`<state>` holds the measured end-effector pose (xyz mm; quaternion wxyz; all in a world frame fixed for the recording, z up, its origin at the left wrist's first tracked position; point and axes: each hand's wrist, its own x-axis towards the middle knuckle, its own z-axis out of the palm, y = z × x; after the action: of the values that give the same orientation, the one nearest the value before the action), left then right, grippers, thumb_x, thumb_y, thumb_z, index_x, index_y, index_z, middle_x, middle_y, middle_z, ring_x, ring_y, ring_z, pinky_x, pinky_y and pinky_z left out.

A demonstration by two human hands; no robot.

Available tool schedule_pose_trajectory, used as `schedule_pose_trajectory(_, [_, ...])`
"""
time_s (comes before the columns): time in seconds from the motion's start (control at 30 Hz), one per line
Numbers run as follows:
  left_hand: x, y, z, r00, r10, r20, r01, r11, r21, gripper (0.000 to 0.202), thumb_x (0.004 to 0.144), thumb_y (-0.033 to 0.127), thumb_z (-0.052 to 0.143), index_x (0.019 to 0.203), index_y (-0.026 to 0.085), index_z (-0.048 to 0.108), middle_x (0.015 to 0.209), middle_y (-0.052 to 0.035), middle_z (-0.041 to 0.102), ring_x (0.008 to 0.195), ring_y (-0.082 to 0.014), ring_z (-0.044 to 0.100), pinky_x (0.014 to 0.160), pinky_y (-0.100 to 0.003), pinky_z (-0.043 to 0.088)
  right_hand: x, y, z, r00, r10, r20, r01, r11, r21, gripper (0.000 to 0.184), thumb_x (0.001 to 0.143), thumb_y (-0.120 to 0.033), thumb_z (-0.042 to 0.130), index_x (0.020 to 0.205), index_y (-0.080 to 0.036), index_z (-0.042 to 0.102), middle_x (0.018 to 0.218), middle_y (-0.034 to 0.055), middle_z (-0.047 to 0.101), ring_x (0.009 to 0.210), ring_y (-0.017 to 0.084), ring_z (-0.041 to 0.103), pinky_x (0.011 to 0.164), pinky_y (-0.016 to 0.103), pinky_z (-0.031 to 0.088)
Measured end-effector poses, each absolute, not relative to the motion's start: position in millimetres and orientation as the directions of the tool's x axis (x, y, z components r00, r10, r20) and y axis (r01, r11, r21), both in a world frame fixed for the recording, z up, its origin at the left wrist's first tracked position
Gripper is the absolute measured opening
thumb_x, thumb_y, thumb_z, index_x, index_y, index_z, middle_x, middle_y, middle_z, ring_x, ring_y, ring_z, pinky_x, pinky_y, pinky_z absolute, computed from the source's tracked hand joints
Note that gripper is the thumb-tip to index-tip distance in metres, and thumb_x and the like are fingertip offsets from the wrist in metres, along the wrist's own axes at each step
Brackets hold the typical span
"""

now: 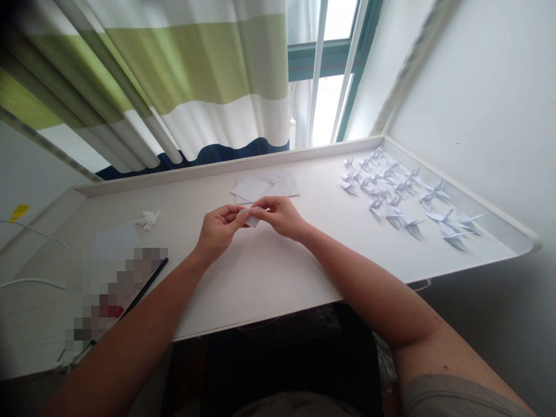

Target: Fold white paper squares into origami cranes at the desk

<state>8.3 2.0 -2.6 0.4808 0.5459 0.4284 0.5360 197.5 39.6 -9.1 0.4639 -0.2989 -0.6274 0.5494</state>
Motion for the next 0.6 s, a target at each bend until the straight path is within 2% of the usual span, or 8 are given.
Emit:
schedule_pose_trajectory(0.1, [7.6, 1.8, -1.8, 0.049, 0.983, 0.179, -0.031, -0.177, 0.984, 0.044, 0.074, 0.051, 0.094, 0.094, 0.014, 0.081, 0.085, -0.008, 0.083, 0.079, -0.021, 0.078, 0.076, -0.034, 0.065, 197.7, 39.3, -8.5, -0.39, 0.881, 0.266, -0.124, 0.236, -0.964, 0.04, 0.081, -0.057, 0.087, 0.09, -0.018, 0.081, 0.089, 0.0059, 0.08, 0.085, 0.02, 0.073, 0.081, 0.035, 0.057])
schedule_pose_trajectory(0.27, [7.7, 1.1, -1.2, 0.05, 0.981, 0.188, -0.022, -0.187, 0.982, 0.041, 0.078, 0.052, 0.09, 0.09, 0.014, 0.08, 0.08, -0.0072, 0.082, 0.074, -0.0201, 0.076, 0.074, -0.035, 0.066, 198.8, 36.4, -4.5, -0.361, 0.883, 0.301, -0.094, 0.287, -0.953, 0.038, 0.083, -0.056, 0.086, 0.081, -0.018, 0.079, 0.079, 0.0028, 0.076, 0.077, 0.017, 0.066, 0.075, 0.032, 0.051])
schedule_pose_trajectory(0.4, [7.9, 1.3, -0.8, 0.044, 0.977, 0.21, 0.009, -0.211, 0.977, 0.042, 0.08, 0.054, 0.088, 0.087, 0.014, 0.079, 0.076, -0.0069, 0.08, 0.073, -0.0214, 0.077, 0.074, -0.036, 0.066, 197.3, 36.8, -4.9, -0.367, 0.883, 0.294, -0.118, 0.269, -0.956, 0.04, 0.082, -0.056, 0.086, 0.077, -0.018, 0.077, 0.074, 0.0011, 0.072, 0.073, 0.015, 0.062, 0.073, 0.031, 0.049])
schedule_pose_trajectory(0.5, [7.5, 2.2, -0.5, 0.025, 0.984, 0.175, -0.009, -0.175, 0.985, 0.042, 0.078, 0.053, 0.089, 0.088, 0.013, 0.079, 0.077, -0.0075, 0.081, 0.074, -0.0218, 0.077, 0.075, -0.037, 0.067, 195.6, 39.3, -8.4, -0.39, 0.882, 0.264, -0.13, 0.231, -0.964, 0.043, 0.084, -0.059, 0.084, 0.081, -0.017, 0.078, 0.078, 0.0027, 0.074, 0.075, 0.016, 0.064, 0.075, 0.032, 0.053])
schedule_pose_trajectory(0.6, [6.9, 3.1, -0.8, 0.021, 0.993, 0.114, -0.039, -0.113, 0.993, 0.041, 0.076, 0.051, 0.09, 0.087, 0.013, 0.078, 0.078, -0.0079, 0.081, 0.074, -0.0223, 0.077, 0.075, -0.038, 0.068, 195.4, 41.5, -12.1, -0.43, 0.871, 0.237, -0.146, 0.192, -0.97, 0.04, 0.082, -0.056, 0.087, 0.094, -0.017, 0.08, 0.088, 0.005, 0.078, 0.081, 0.017, 0.069, 0.079, 0.034, 0.057])
